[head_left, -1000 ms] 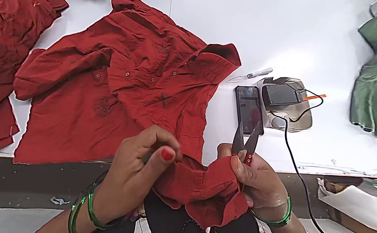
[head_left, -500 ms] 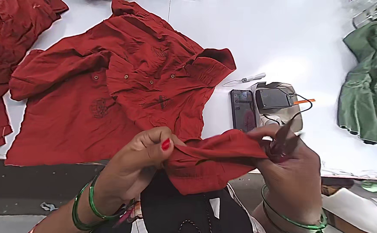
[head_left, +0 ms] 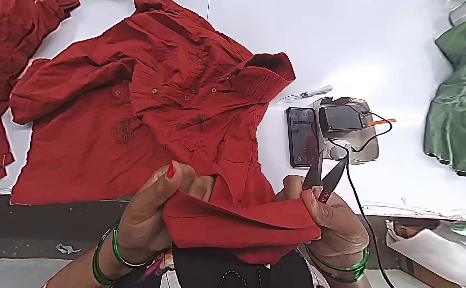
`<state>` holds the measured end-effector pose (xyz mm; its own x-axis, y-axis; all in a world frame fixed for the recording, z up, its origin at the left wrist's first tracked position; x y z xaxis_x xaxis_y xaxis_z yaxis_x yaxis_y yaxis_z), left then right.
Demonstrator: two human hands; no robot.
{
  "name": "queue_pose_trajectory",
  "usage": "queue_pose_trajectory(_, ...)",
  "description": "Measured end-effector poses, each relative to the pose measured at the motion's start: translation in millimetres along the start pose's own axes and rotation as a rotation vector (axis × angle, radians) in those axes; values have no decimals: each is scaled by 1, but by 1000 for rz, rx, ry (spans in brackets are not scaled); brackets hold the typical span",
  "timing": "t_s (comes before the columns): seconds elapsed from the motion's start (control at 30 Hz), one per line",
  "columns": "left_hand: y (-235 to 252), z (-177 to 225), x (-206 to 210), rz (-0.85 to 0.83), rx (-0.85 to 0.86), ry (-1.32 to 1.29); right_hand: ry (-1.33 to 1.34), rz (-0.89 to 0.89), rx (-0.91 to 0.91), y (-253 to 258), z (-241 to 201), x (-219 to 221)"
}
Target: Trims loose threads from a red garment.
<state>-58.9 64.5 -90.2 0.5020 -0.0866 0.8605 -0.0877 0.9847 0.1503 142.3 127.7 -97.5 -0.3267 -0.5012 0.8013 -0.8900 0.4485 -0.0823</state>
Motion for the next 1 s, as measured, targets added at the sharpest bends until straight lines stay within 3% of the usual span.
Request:
queue_pose_trajectory(0.07,-1,4,-2,-78,33,266,-82,19,-27,0,-2,0)
queue_pose_trajectory(0.2,-2,15,13,-478,292,1403,-653,120,-136,0,-13,4)
queue_pose_trajectory(0.27,2,8,29,-612,407,1583,-875,133,-173,2,-14,12)
queue_pose_trajectory(0.37,12,3,36,-564,404,1422,-1223,324,-301,1,-19,19)
queue_pose_trajectory(0.47,16,6,30,-346,81,852,-1466,700,-429,-4,-22,8)
queue_pose_trajectory(0.53,16,2,21,-212,-88,495,-1476,800,-432,-7,-21,-1)
queue_pose_trajectory(0.6,14,1,17,-101,-148,284,-1301,727,-377,-12,-20,-6)
queue_pose_trajectory(0.67,12,4,14,-62,-151,171,-906,497,-264,-18,-20,-7)
queue_pose_trajectory(0.73,10,4,11,-56,-144,128,-489,223,-148,-19,-20,-6)
queue_pose_trajectory(0.8,9,2,10,-70,-125,158,-216,94,-109,-17,-16,-5)
queue_pose_trajectory(0.9,7,1,9,-211,-118,294,-49,60,-132,-12,-8,-6)
queue_pose_trajectory(1.0,2,0,14,-397,-202,557,-144,47,-130,-9,-5,-4)
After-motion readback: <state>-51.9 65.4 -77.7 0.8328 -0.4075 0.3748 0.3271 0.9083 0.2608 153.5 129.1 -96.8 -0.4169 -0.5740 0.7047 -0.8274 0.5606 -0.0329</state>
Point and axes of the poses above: each hand's wrist, its own y-axis towards the middle knuckle, its own x-axis out of the palm, z = x × y, the point moved 4 cm from there along y, towards the middle knuckle, and after that the axes turned 12 degrees about x, right-handed, at the moved point
